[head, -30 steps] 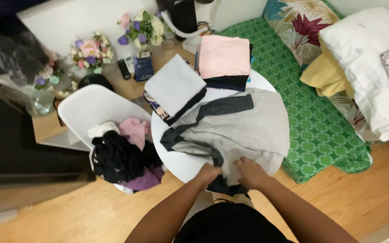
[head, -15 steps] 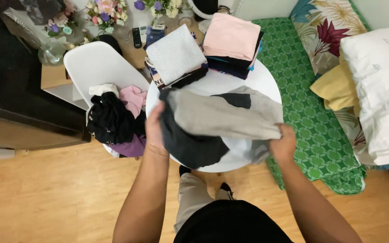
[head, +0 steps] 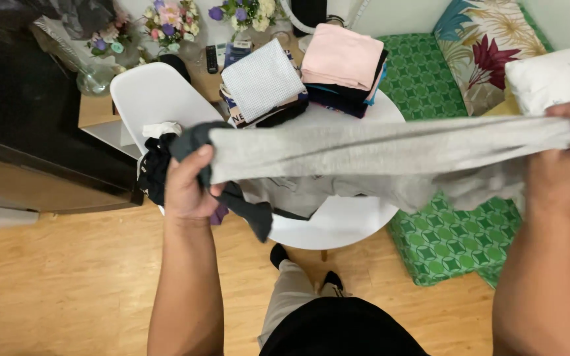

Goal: The person folds a light pink long-sleeved shirt and a grey t-shirt on a white round table. They then move to a green patterned bench and place a pillow into a white pillowcase.

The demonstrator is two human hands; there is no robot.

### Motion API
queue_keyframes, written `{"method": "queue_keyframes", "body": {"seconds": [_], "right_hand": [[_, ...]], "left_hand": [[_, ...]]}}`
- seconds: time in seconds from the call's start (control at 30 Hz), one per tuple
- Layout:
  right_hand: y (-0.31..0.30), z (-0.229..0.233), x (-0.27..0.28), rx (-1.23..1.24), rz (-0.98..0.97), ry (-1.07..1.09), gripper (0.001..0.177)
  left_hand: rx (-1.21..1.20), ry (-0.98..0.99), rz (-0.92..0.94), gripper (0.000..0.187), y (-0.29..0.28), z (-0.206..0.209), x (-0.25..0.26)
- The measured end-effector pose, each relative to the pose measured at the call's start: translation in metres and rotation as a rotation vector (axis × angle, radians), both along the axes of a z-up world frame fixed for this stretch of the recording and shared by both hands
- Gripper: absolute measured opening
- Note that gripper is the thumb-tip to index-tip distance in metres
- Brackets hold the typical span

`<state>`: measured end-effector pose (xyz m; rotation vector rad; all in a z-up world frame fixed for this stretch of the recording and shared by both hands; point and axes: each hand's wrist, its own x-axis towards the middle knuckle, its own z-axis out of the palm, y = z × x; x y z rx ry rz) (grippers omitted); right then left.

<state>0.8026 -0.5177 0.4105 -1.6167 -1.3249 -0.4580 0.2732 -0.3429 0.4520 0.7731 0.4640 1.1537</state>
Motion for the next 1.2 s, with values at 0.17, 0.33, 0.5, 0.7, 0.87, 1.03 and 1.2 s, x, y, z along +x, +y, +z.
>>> {"method": "queue_keyframes", "body": {"seconds": [0.17, 0.33, 0.5, 0.7, 0.87, 1.03, 1.2], "right_hand": [[0.066, -0.004, 0.035, 0.048, 0.118, -0.082, 0.02], [0.116, -0.003, 0.048, 0.053, 0.122, 0.052, 0.017], [0.084, -0.021, 0.043, -0.148, 0.175, 0.188, 0.016], [0.041, -0.033, 0.052, -0.475, 0.245, 0.409, 0.015], [0.036, -0.144, 0.057, -0.86, 0.109, 0.311, 0.028], [0.015, -0.208, 0.006, -0.849, 0.07, 0.187, 0.023], [-0.025, -0.257, 0.022, -0.953, -0.036, 0.131, 0.024]], "left_hand": [[0.046, 0.082, 0.12, 0.026, 0.051, 0.003, -0.001], [0.045, 0.188, 0.388, 0.026, 0.095, 0.008, -0.009], [0.257, 0.018, 0.354, 0.026, 0.027, 0.074, -0.019], [0.095, 0.703, 0.227, 0.04, -0.023, -0.005, -0.017], [0.087, 1.42, 0.001, 0.047, -0.025, -0.222, -0.032], [-0.256, 1.844, -0.299, 0.047, -0.061, -0.27, -0.039], [-0.417, 1.904, -0.307, 0.043, -0.081, -0.311, -0.069]]}}
